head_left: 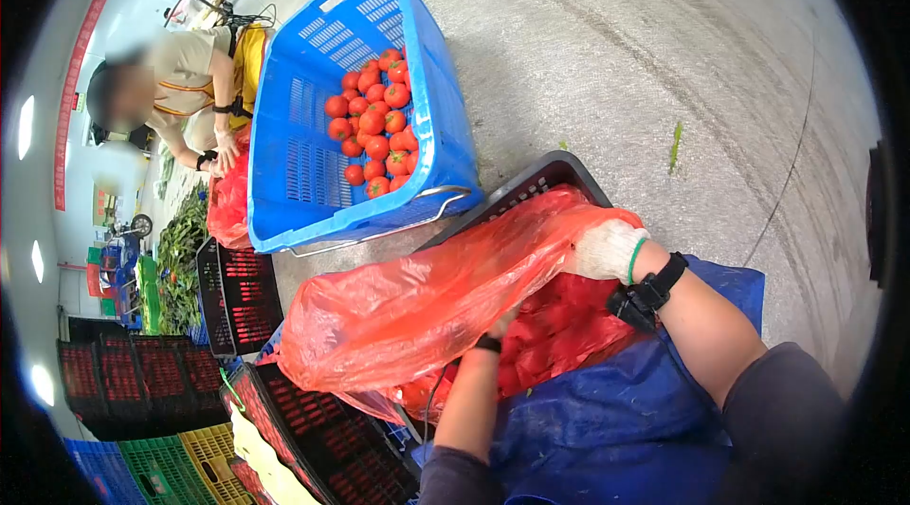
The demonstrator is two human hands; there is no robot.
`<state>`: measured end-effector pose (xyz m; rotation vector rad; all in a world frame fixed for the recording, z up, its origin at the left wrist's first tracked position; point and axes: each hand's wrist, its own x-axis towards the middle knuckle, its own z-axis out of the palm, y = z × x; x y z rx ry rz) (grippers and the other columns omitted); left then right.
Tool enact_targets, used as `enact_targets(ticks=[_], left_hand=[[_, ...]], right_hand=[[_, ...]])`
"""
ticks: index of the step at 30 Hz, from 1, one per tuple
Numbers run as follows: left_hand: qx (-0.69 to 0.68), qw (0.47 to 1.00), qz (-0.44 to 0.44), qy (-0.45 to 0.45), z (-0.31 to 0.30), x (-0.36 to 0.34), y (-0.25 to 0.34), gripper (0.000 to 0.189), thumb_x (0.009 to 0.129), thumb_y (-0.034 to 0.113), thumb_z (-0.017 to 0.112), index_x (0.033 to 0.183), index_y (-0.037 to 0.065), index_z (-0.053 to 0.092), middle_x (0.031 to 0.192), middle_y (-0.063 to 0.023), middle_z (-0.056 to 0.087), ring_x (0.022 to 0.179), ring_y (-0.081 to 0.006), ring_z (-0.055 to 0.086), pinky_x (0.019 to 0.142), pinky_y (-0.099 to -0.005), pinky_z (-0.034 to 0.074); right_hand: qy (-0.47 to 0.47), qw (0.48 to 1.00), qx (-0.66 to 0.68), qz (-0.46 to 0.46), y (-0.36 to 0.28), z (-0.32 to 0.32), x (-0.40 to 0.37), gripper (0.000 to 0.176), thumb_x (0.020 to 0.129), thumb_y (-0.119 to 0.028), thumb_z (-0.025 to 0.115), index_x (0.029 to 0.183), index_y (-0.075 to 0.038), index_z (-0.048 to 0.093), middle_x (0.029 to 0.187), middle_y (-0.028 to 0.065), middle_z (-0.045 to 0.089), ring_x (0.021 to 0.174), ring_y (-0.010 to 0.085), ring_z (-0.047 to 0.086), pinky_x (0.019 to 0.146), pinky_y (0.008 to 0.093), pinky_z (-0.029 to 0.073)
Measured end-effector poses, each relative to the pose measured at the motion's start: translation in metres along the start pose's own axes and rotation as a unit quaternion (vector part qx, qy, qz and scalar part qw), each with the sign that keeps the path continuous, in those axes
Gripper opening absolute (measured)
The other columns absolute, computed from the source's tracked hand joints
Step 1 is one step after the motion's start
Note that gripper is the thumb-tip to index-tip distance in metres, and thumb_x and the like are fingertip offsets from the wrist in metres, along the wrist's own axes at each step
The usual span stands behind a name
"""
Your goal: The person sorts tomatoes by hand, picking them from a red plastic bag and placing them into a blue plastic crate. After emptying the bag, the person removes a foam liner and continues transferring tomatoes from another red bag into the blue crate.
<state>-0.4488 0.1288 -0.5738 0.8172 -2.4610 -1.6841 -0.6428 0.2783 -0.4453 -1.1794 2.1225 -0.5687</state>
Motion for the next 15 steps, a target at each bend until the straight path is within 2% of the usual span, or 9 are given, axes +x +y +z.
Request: enact_targets(ticks=[2, 4, 5, 7, 8, 10, 13, 15], left_hand=[[-0.034, 0.999, 0.033, -0.024, 0.026, 0.011, 0.016, 0.036, 0.092, 0.034, 0.056, 0.118, 0.009, 0.061, 0.116, -0.0111, 0.063, 0.114, -0.0301, 0.055, 0.096, -0.0383, 0.044], [0.133, 0.99, 0.053, -0.013, 0.04, 0.009, 0.057, 0.037, 0.093, 0.036, 0.054, 0.121, 0.012, 0.06, 0.119, -0.0129, 0.062, 0.112, -0.0322, 0.056, 0.096, -0.0408, 0.044], [0.138, 0.989, 0.055, -0.015, 0.043, 0.004, 0.07, 0.037, 0.093, 0.036, 0.054, 0.121, 0.012, 0.06, 0.119, -0.0129, 0.062, 0.112, -0.0322, 0.056, 0.096, -0.0408, 0.044], [0.288, 0.956, -0.036, 0.043, 0.048, 0.0, 0.087, 0.038, 0.093, 0.036, 0.053, 0.122, 0.012, 0.06, 0.122, -0.0135, 0.062, 0.113, -0.0327, 0.056, 0.096, -0.0404, 0.044], [0.157, 0.986, -0.037, 0.053, 0.047, 0.001, 0.049, 0.045, 0.093, 0.04, 0.053, 0.128, 0.012, 0.056, 0.126, -0.0162, 0.059, 0.117, -0.0326, 0.054, 0.099, -0.0412, 0.042], [0.045, 0.994, -0.1, 0.007, 0.03, -0.008, -0.002, 0.055, 0.089, 0.039, 0.06, 0.135, 0.01, 0.049, 0.133, -0.0187, 0.053, 0.119, -0.0344, 0.052, 0.101, -0.0412, 0.041], [-0.01, 0.991, -0.133, -0.007, -0.014, -0.04, 0.002, 0.058, 0.087, 0.037, 0.062, 0.136, 0.01, 0.047, 0.136, -0.0189, 0.05, 0.12, -0.0347, 0.051, 0.102, -0.0411, 0.041], [-0.021, 0.991, -0.135, -0.003, -0.032, -0.051, 0.014, 0.061, 0.086, 0.036, 0.064, 0.137, 0.009, 0.046, 0.137, -0.019, 0.048, 0.121, -0.0348, 0.051, 0.102, -0.0411, 0.04]], right_hand=[[-0.029, 0.999, -0.033, 0.023, 0.004, -0.002, 0.0, 0.039, 0.085, -0.041, 0.051, 0.102, -0.01, 0.067, 0.099, 0.0183, 0.067, 0.093, 0.0372, 0.064, 0.083, 0.0454, 0.05], [-0.011, 0.998, -0.055, -0.028, 0.016, 0.0, 0.004, 0.042, 0.087, -0.044, 0.048, 0.101, -0.01, 0.069, 0.098, 0.0193, 0.067, 0.093, 0.0371, 0.064, 0.082, 0.0457, 0.05], [-0.007, 0.998, -0.052, -0.028, 0.016, 0.0, 0.003, 0.042, 0.087, -0.044, 0.048, 0.101, -0.01, 0.069, 0.098, 0.0193, 0.067, 0.093, 0.0371, 0.064, 0.082, 0.0457, 0.05], [0.094, 0.992, 0.025, -0.08, 0.019, -0.005, 0.0, 0.046, 0.088, -0.047, 0.047, 0.098, -0.008, 0.07, 0.098, 0.0191, 0.068, 0.094, 0.0369, 0.064, 0.082, 0.0456, 0.05], [0.1, 0.992, 0.024, -0.077, 0.02, -0.005, 0.0, 0.046, 0.088, -0.047, 0.047, 0.098, -0.008, 0.07, 0.098, 0.0191, 0.068, 0.094, 0.0369, 0.064, 0.082, 0.0456, 0.05], [-0.009, 0.996, -0.082, -0.018, 0.022, -0.002, 0.006, 0.044, 0.087, -0.046, 0.049, 0.096, -0.008, 0.07, 0.098, 0.0189, 0.068, 0.093, 0.0366, 0.064, 0.081, 0.0452, 0.05], [-0.009, 0.999, -0.033, 0.012, 0.005, -0.016, -0.006, 0.042, 0.085, -0.044, 0.051, 0.095, -0.008, 0.07, 0.097, 0.0189, 0.068, 0.092, 0.0361, 0.065, 0.08, 0.0444, 0.051], [0.019, 1.0, -0.008, 0.001, 0.004, -0.015, -0.004, 0.04, 0.084, -0.042, 0.053, 0.094, -0.008, 0.07, 0.097, 0.0194, 0.067, 0.091, 0.0357, 0.065, 0.08, 0.0438, 0.051]])
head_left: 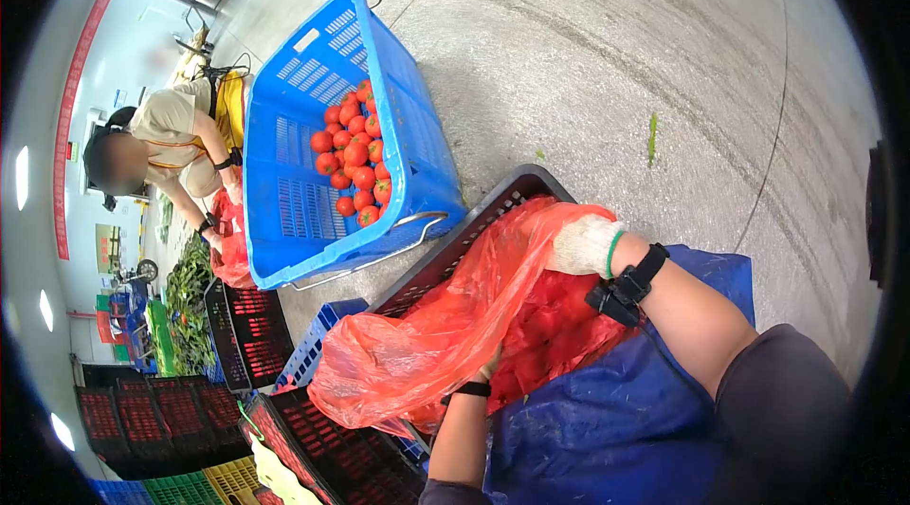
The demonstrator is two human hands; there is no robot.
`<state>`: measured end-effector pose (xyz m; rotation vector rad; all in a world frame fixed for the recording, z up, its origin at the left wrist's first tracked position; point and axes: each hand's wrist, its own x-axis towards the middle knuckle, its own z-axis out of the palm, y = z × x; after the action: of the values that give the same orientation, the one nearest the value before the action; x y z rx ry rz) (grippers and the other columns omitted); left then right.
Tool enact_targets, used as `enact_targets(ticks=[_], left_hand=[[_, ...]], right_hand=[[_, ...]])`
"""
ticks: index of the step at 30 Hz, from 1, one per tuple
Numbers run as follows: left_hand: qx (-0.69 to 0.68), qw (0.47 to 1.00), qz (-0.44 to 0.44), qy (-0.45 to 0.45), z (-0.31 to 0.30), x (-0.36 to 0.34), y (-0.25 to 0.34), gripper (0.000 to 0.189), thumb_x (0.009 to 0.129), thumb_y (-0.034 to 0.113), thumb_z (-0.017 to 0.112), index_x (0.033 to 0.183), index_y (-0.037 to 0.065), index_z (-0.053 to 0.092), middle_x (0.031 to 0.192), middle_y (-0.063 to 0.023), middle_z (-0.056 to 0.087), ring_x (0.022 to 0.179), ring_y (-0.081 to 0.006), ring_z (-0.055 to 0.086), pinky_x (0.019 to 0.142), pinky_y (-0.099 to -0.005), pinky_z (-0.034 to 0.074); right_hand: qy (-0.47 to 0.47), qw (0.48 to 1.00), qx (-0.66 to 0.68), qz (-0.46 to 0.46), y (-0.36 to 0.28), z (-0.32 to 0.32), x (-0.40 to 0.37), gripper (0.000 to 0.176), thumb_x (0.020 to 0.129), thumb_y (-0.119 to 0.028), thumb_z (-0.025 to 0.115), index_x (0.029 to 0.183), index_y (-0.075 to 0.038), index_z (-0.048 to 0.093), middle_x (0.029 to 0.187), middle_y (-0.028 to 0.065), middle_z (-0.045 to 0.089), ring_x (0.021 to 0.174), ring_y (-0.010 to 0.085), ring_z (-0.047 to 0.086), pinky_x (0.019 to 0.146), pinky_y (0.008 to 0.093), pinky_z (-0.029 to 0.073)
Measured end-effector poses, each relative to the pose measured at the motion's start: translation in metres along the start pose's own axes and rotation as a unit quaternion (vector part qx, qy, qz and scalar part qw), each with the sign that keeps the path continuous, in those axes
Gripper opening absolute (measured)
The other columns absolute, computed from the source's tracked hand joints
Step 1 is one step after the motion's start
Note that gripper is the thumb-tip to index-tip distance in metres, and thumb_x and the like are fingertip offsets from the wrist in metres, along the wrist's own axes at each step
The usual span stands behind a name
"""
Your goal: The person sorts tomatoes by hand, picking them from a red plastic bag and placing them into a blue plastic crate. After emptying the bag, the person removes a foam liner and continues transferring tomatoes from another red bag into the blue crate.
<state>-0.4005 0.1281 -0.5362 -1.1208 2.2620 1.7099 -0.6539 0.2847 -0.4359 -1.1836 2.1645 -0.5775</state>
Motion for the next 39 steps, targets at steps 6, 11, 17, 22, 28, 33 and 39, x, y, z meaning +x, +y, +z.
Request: enact_targets(ticks=[6, 11, 17, 22, 28, 33, 39], left_hand=[[0.18, 0.976, 0.117, -0.04, 0.053, 0.008, 0.068, 0.061, 0.086, 0.031, 0.065, 0.138, 0.008, 0.043, 0.136, -0.0193, 0.049, 0.121, -0.0367, 0.05, 0.102, -0.0422, 0.04], [0.336, 0.92, 0.19, 0.073, 0.094, 0.023, 0.052, 0.025, 0.079, 0.02, 0.065, 0.102, 0.009, 0.062, 0.1, -0.016, 0.063, 0.094, -0.0407, 0.059, 0.077, -0.048, 0.049], [0.204, 0.95, -0.023, -0.234, 0.059, 0.001, 0.033, 0.015, 0.089, 0.012, 0.052, 0.099, 0.007, 0.062, 0.087, -0.0095, 0.065, 0.084, -0.0255, 0.063, 0.076, -0.0369, 0.05], [0.112, 0.916, -0.068, -0.379, 0.029, -0.051, -0.002, 0.019, 0.088, 0.008, 0.056, 0.105, 0.004, 0.06, 0.099, -0.0043, 0.063, 0.094, -0.0171, 0.057, 0.086, -0.0317, 0.047], [0.428, 0.89, 0.122, 0.096, 0.05, -0.009, 0.022, 0.041, 0.082, 0.023, 0.068, 0.117, 0.004, 0.056, 0.101, -0.0055, 0.062, 0.095, -0.0188, 0.057, 0.087, -0.0296, 0.046], [0.5, 0.864, 0.063, 0.017, 0.046, 0.02, 0.009, 0.051, 0.08, 0.027, 0.071, 0.121, 0.003, 0.053, 0.096, -0.0053, 0.061, 0.091, -0.0176, 0.058, 0.084, -0.0289, 0.047], [0.441, 0.893, 0.042, -0.076, 0.021, 0.019, 0.014, 0.054, 0.079, 0.028, 0.073, 0.123, 0.002, 0.052, 0.094, -0.0048, 0.06, 0.088, -0.0161, 0.058, 0.081, -0.0287, 0.048]], right_hand=[[-0.024, 1.0, -0.016, -0.01, -0.01, -0.007, -0.004, 0.035, 0.082, -0.035, 0.053, 0.09, -0.006, 0.07, 0.095, 0.0195, 0.067, 0.089, 0.0363, 0.064, 0.079, 0.0437, 0.05], [-0.079, 0.996, -0.022, 0.03, -0.019, -0.021, -0.009, 0.035, 0.081, -0.035, 0.054, 0.09, -0.006, 0.071, 0.094, 0.0195, 0.067, 0.089, 0.0362, 0.064, 0.08, 0.0441, 0.05], [0.002, 1.0, 0.015, -0.016, -0.001, 0.005, 0.0, 0.038, 0.08, -0.038, 0.055, 0.094, -0.006, 0.071, 0.097, 0.0192, 0.067, 0.093, 0.0356, 0.064, 0.083, 0.0432, 0.049], [-0.013, 0.999, 0.035, 0.023, -0.017, -0.015, -0.011, 0.037, 0.08, -0.037, 0.055, 0.093, -0.006, 0.071, 0.095, 0.0189, 0.068, 0.092, 0.0357, 0.064, 0.082, 0.0427, 0.05], [0.042, 0.996, 0.045, -0.067, -0.004, 0.01, -0.001, 0.031, 0.079, -0.032, 0.055, 0.087, -0.007, 0.07, 0.089, 0.0199, 0.067, 0.084, 0.0373, 0.064, 0.075, 0.0445, 0.051], [0.061, 0.996, 0.029, -0.065, 0.002, 0.013, 0.003, 0.028, 0.079, -0.03, 0.055, 0.084, -0.007, 0.069, 0.088, 0.0202, 0.067, 0.083, 0.0372, 0.064, 0.073, 0.0451, 0.051], [-0.082, 0.996, -0.007, 0.036, -0.021, -0.014, -0.009, 0.031, 0.08, -0.032, 0.054, 0.088, -0.007, 0.07, 0.091, 0.0195, 0.067, 0.086, 0.0358, 0.065, 0.076, 0.0442, 0.051]])
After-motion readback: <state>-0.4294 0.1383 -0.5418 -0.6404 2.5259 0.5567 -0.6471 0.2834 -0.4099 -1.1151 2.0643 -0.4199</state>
